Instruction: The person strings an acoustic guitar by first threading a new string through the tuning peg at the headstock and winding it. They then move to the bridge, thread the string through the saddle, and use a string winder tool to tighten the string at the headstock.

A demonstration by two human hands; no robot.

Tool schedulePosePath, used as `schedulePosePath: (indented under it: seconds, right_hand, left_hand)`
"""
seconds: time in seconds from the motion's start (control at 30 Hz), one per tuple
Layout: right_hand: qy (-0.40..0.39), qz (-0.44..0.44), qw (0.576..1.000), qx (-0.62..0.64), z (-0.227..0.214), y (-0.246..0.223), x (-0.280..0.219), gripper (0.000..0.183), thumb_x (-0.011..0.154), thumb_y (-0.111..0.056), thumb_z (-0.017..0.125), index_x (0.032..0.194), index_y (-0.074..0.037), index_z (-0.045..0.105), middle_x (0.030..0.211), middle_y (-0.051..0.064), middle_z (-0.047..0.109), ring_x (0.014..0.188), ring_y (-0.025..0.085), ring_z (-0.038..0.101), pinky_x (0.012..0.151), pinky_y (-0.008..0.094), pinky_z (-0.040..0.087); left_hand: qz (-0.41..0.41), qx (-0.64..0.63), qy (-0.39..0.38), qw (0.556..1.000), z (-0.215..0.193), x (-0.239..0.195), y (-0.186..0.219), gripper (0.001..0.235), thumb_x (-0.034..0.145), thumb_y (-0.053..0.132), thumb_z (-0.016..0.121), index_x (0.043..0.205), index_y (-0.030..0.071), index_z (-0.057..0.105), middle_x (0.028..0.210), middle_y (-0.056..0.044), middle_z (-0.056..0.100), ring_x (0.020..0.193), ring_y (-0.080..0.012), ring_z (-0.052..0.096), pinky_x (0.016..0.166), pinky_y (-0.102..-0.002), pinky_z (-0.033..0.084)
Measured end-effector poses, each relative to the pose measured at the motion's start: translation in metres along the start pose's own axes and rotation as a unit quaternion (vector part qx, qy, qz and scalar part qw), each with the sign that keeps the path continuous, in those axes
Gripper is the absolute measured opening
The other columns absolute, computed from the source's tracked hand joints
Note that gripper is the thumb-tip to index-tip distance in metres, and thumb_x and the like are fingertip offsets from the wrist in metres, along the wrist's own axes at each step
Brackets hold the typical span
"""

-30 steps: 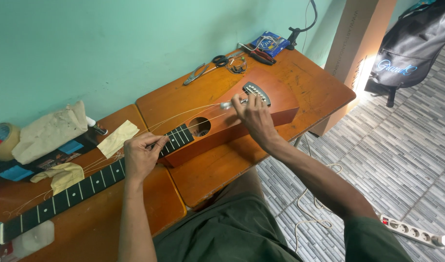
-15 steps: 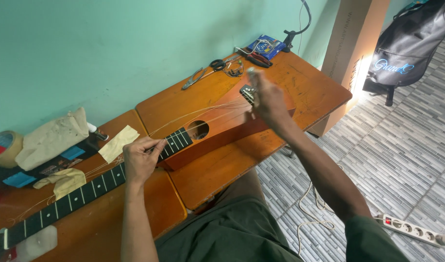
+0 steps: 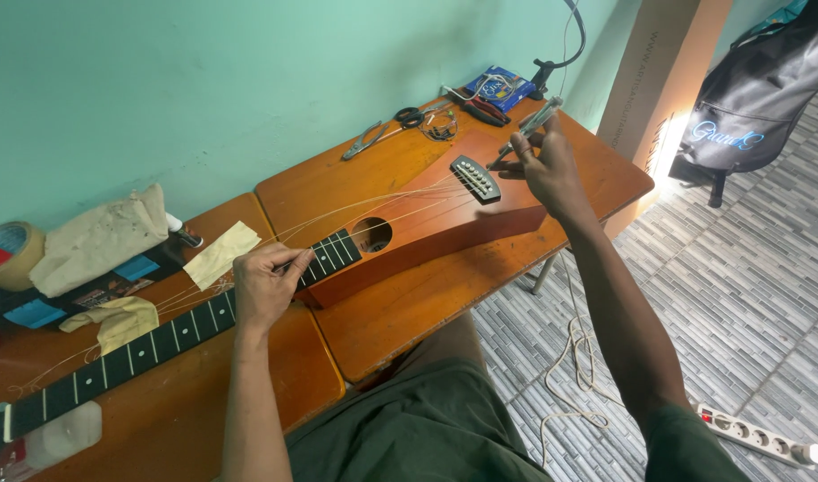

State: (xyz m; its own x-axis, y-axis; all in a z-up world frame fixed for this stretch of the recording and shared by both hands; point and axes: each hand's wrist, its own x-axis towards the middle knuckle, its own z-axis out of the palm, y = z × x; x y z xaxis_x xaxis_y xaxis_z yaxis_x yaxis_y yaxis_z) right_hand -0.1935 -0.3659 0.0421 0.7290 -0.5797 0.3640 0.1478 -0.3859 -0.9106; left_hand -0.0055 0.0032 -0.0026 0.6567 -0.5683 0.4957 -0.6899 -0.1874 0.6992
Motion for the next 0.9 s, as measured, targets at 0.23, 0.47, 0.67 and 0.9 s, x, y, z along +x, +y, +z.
schedulePosePath:
  seconds: [0.23, 0.47, 0.67, 0.9]
  right_hand:
    - [-0.013, -0.092, 0.984, -0.151, -0.003, 0.038, 0.009, 0.029, 0.104, -0.009, 0.069, 0.123, 0.004, 0.051, 0.092, 0.028, 0.069, 0.078, 0.04, 0.074, 0.07, 0.044, 0.065]
    - [-0.013, -0.096, 0.964, -0.246, 0.005, 0.048, 0.007, 0.023, 0.1, -0.01, 0.071, 0.12, -0.006, 0.059, 0.09, 0.019, 0.073, 0.076, 0.032, 0.076, 0.083, 0.05, 0.059]
    - [-0.032, -0.1, 0.956, -0.275, 0.006, 0.055, 0.007, 0.025, 0.097, -0.004, 0.071, 0.116, -0.008, 0.055, 0.093, 0.02, 0.074, 0.077, 0.033, 0.076, 0.075, 0.045, 0.059]
    - [-0.03, -0.113, 0.944, -0.31, 0.009, 0.052, 0.008, 0.027, 0.095, 0.003, 0.069, 0.115, -0.008, 0.053, 0.095, 0.02, 0.075, 0.077, 0.032, 0.076, 0.07, 0.045, 0.059]
  left_hand:
    - [0.009, -0.005, -0.002, 1.0, 0.0, 0.003, -0.003, 0.008, 0.093, 0.009, 0.078, 0.087, 0.012, 0.083, 0.062, -0.011, 0.066, 0.051, -0.0104, 0.053, 0.043, -0.023, 0.034]
    - [0.024, -0.009, 0.012, 1.0, 0.002, 0.002, -0.007, 0.01, 0.094, 0.011, 0.078, 0.086, 0.01, 0.083, 0.061, -0.01, 0.065, 0.054, -0.0101, 0.056, 0.044, -0.023, 0.036]
    - [0.019, -0.022, 0.018, 0.999, 0.002, 0.002, -0.001, 0.009, 0.094, 0.008, 0.078, 0.086, 0.007, 0.083, 0.061, -0.011, 0.065, 0.055, -0.0121, 0.059, 0.045, -0.024, 0.039]
    - [0.013, -0.031, 0.021, 0.999, 0.001, 0.001, 0.001, 0.008, 0.093, 0.01, 0.08, 0.086, 0.008, 0.083, 0.06, -0.009, 0.066, 0.057, -0.0102, 0.06, 0.047, -0.023, 0.041]
